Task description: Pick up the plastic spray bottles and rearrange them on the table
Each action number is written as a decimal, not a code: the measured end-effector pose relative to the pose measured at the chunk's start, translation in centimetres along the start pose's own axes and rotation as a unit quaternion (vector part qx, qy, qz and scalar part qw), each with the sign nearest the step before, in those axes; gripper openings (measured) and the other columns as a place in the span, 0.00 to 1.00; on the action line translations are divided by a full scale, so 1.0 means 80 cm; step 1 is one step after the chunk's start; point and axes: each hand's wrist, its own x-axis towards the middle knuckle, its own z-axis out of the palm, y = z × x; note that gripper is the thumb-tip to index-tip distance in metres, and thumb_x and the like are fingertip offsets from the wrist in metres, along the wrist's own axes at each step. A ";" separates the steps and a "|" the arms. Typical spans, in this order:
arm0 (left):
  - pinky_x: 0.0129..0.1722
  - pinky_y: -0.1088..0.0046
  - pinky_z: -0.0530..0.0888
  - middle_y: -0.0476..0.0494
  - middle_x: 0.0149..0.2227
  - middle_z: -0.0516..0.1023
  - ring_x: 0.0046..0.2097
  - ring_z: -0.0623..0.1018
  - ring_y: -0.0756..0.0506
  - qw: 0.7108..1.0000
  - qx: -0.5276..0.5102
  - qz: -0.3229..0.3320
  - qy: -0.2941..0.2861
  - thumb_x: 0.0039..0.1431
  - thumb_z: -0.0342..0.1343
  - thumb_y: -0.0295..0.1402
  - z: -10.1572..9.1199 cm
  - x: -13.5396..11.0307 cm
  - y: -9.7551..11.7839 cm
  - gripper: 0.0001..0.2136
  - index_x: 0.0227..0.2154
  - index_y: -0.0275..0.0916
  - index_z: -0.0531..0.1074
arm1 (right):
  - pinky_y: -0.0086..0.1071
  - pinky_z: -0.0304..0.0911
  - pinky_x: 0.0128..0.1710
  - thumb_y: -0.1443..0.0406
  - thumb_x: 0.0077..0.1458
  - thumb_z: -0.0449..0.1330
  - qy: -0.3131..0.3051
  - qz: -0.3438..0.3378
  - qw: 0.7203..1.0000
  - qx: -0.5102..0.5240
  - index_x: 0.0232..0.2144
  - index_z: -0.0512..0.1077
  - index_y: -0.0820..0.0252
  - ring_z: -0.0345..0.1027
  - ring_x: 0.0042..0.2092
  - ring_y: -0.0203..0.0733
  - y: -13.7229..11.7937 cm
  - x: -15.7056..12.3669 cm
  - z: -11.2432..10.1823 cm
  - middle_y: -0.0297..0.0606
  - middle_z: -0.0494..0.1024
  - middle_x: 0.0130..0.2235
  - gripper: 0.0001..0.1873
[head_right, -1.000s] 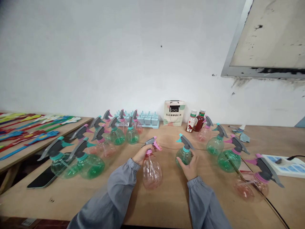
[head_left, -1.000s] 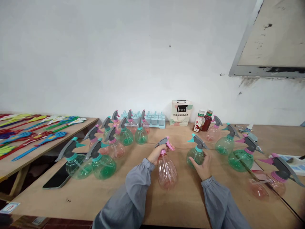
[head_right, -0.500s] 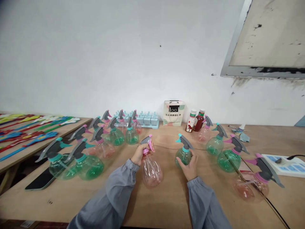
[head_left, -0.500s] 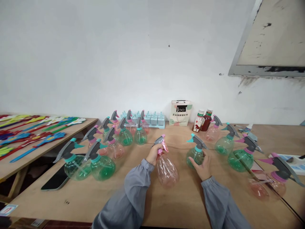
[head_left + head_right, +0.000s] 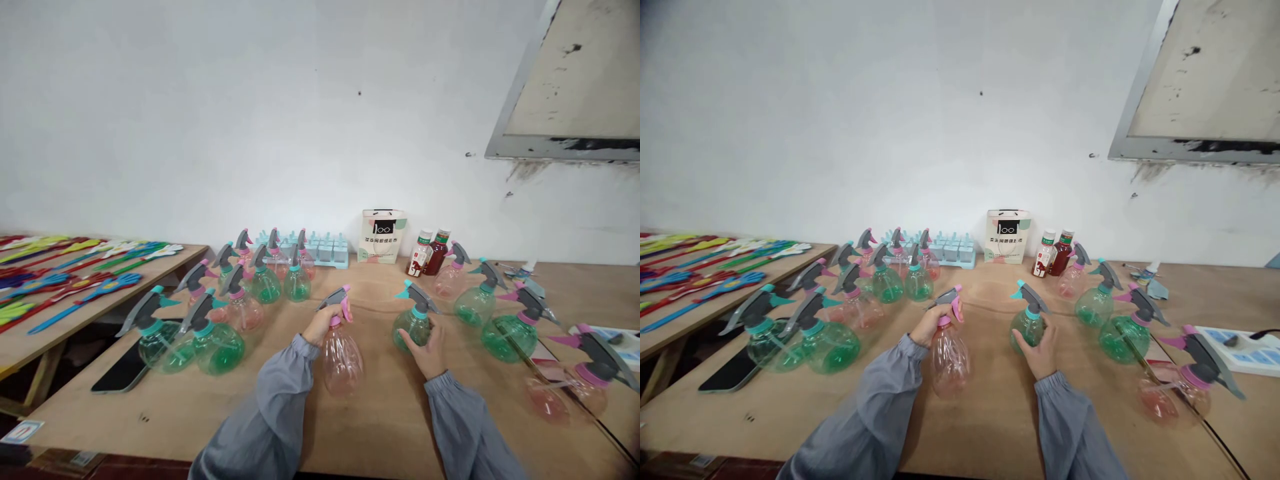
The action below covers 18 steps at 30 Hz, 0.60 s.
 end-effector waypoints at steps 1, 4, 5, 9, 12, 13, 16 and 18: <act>0.27 0.76 0.66 0.48 0.23 0.74 0.26 0.70 0.51 0.999 0.025 0.025 0.009 0.36 0.53 0.31 -0.003 -0.003 0.003 0.05 0.19 0.38 0.72 | 0.51 0.65 0.50 0.36 0.49 0.61 0.000 0.001 1.000 -0.002 0.51 0.65 0.60 0.66 0.48 0.53 0.000 0.000 0.000 0.45 0.70 0.45 0.40; 0.38 0.72 0.73 0.45 0.32 0.80 0.36 0.77 0.46 0.988 0.106 0.092 0.059 0.43 0.55 0.34 -0.019 -0.012 0.019 0.08 0.26 0.39 0.77 | 0.52 0.64 0.50 0.36 0.48 0.61 0.000 0.005 1.000 -0.003 0.51 0.65 0.60 0.66 0.48 0.54 0.001 0.000 0.000 0.45 0.70 0.45 0.41; 0.40 0.71 0.73 0.44 0.34 0.81 0.39 0.78 0.45 0.981 0.135 0.108 0.085 0.46 0.56 0.35 -0.028 -0.015 0.025 0.09 0.29 0.39 0.77 | 0.52 0.64 0.50 0.36 0.48 0.61 -0.002 0.007 1.000 -0.001 0.50 0.65 0.60 0.66 0.48 0.54 0.002 0.000 0.001 0.46 0.70 0.45 0.41; 0.36 0.71 0.72 0.44 0.38 0.80 0.39 0.77 0.44 0.930 0.228 0.179 0.226 0.49 0.58 0.39 -0.078 -0.019 0.041 0.12 0.34 0.38 0.77 | 0.52 0.64 0.50 0.35 0.47 0.61 -0.010 0.023 1.000 0.011 0.50 0.65 0.61 0.65 0.47 0.54 0.002 0.000 0.002 0.45 0.70 0.44 0.42; 0.35 0.72 0.71 0.48 0.31 0.77 0.33 0.73 0.47 0.889 0.243 0.223 0.317 0.49 0.58 0.41 -0.114 -0.012 0.038 0.14 0.35 0.37 0.76 | 0.51 0.63 0.51 0.35 0.46 0.62 -0.008 0.032 0.999 0.016 0.51 0.65 0.60 0.65 0.48 0.53 0.001 0.000 0.002 0.45 0.69 0.44 0.42; 0.35 0.72 0.70 0.49 0.29 0.75 0.32 0.72 0.48 0.881 0.247 0.228 0.332 0.49 0.58 0.42 -0.123 -0.009 0.034 0.14 0.35 0.37 0.76 | 0.51 0.63 0.51 0.35 0.46 0.62 -0.009 0.033 0.999 0.016 0.51 0.65 0.60 0.65 0.48 0.53 0.001 0.000 0.002 0.45 0.69 0.45 0.42; 0.34 0.72 0.69 0.50 0.27 0.73 0.30 0.70 0.49 0.869 0.267 0.228 0.349 0.49 0.59 0.43 -0.138 0.002 0.024 0.15 0.34 0.36 0.76 | 0.52 0.63 0.51 0.36 0.47 0.62 -0.015 0.031 0.999 0.017 0.51 0.65 0.59 0.65 0.48 0.53 0.002 0.000 0.001 0.45 0.70 0.46 0.42; 0.35 0.72 0.70 0.50 0.27 0.73 0.30 0.70 0.49 0.861 0.276 0.226 0.363 0.49 0.59 0.43 -0.142 0.006 0.016 0.16 0.35 0.36 0.76 | 0.52 0.64 0.51 0.36 0.47 0.62 -0.018 0.028 0.999 0.017 0.51 0.65 0.60 0.65 0.48 0.53 0.002 0.000 0.000 0.45 0.70 0.46 0.41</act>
